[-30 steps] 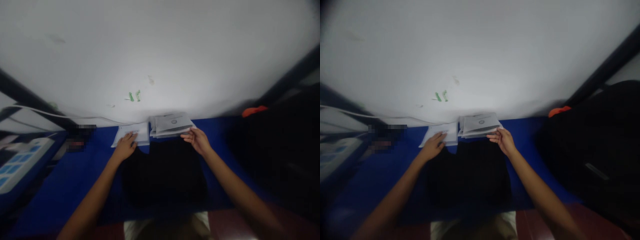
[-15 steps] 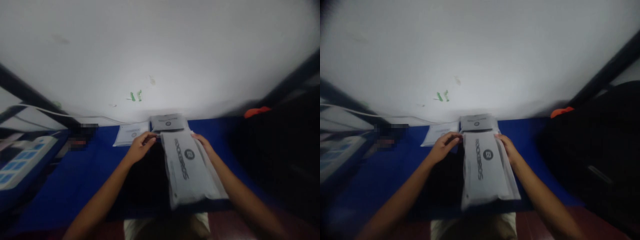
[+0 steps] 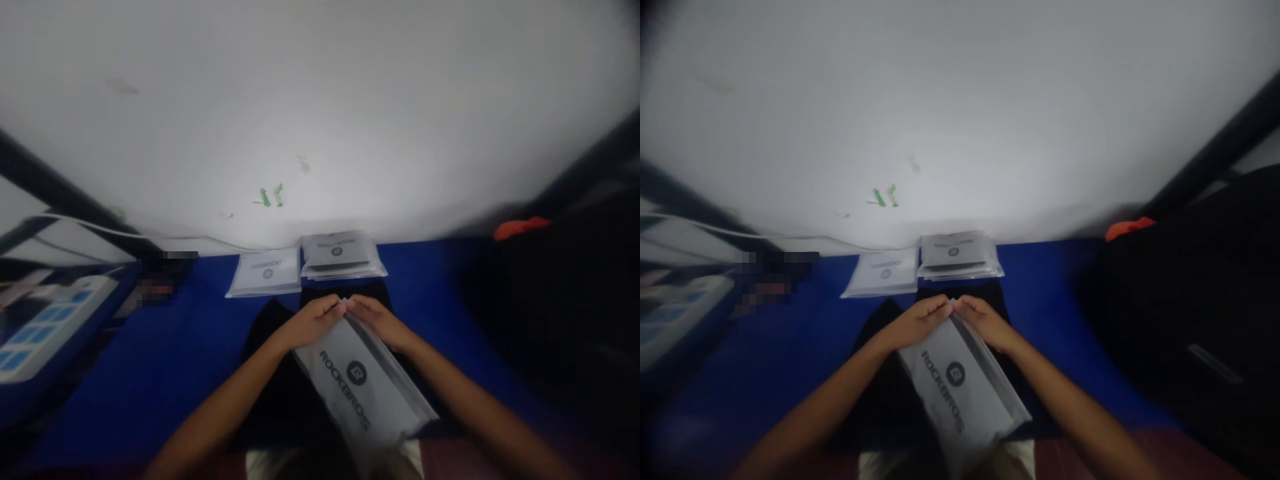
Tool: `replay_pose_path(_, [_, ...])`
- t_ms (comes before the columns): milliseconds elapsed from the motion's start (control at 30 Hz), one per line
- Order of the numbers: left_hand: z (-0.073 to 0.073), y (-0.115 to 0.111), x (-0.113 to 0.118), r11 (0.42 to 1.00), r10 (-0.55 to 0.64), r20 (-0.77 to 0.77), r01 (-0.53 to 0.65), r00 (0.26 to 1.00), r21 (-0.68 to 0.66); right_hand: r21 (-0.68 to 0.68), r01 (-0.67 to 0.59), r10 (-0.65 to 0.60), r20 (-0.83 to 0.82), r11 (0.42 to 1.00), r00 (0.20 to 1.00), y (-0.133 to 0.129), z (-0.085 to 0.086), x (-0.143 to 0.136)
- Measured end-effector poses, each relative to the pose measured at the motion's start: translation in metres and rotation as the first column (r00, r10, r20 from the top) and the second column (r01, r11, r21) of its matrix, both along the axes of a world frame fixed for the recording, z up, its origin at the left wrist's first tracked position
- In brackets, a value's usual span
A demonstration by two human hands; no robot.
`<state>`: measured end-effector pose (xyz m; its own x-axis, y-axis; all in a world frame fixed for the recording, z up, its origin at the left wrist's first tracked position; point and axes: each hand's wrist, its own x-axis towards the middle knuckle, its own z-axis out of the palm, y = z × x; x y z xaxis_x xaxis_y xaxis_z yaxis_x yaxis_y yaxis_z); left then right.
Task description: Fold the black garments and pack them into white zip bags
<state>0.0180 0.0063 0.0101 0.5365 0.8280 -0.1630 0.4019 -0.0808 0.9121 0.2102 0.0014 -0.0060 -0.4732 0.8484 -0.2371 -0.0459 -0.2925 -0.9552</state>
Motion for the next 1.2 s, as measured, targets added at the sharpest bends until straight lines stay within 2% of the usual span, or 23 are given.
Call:
replay_pose_path(133, [-0.008,-0.002,-0.002,0.996,0.037,-0.027,-0.034,0.999,0.085,0.196,-0.017,-0.01,0.132,0.98,0.991,0.001,-0.001,-0.002])
replay_pose_path(233, [-0.009,-0.005,-0.008,0.995,0.055,-0.04,-0.052,0.998,0.088,0.254,-0.075,0.029,0.179,0.964,0.983,0.001,-0.004,-0.002])
replay_pose_path(433, [-0.002,-0.002,-0.024,0.99,0.073,-0.049,-0.066,0.996,0.127,0.138,-0.174,0.154,0.144,0.975,0.978,-0.002,-0.007,-0.004])
replay_pose_path(533, [-0.002,0.003,-0.029,0.984,0.098,-0.064,-0.088,0.993,0.153,0.15,-0.191,0.169,0.151,0.97,0.974,-0.003,-0.006,-0.004])
replay_pose_path(633, [-0.004,0.01,-0.039,0.972,0.172,-0.049,-0.161,0.984,0.171,0.206,-0.224,0.189,0.178,0.953,0.966,-0.001,-0.003,-0.001])
replay_pose_path(733, [-0.005,0.02,-0.058,0.947,0.292,-0.006,-0.289,0.956,0.139,0.243,-0.271,0.228,0.191,0.931,0.955,0.001,-0.001,0.006])
replay_pose_path(867, [-0.005,0.03,-0.085,0.895,0.432,0.05,-0.435,0.9,0.095,0.064,-0.359,0.355,0.066,0.931,0.932,0.002,-0.002,0.015])
replay_pose_path(967, [-0.005,0.033,-0.094,0.877,0.472,0.06,-0.475,0.88,0.071,0.002,-0.4,0.4,0.015,0.916,0.916,0.002,-0.004,0.018])
replay_pose_path(1067, [-0.006,0.033,-0.094,0.871,0.484,0.071,-0.488,0.872,0.051,0.004,-0.36,0.36,-0.003,0.933,0.933,0.004,-0.003,0.017])
replay_pose_path(1200, [-0.01,0.032,-0.087,0.883,0.464,0.086,-0.468,0.882,0.034,0.06,-0.146,0.148,-0.021,0.987,0.989,0.006,-0.002,0.013])
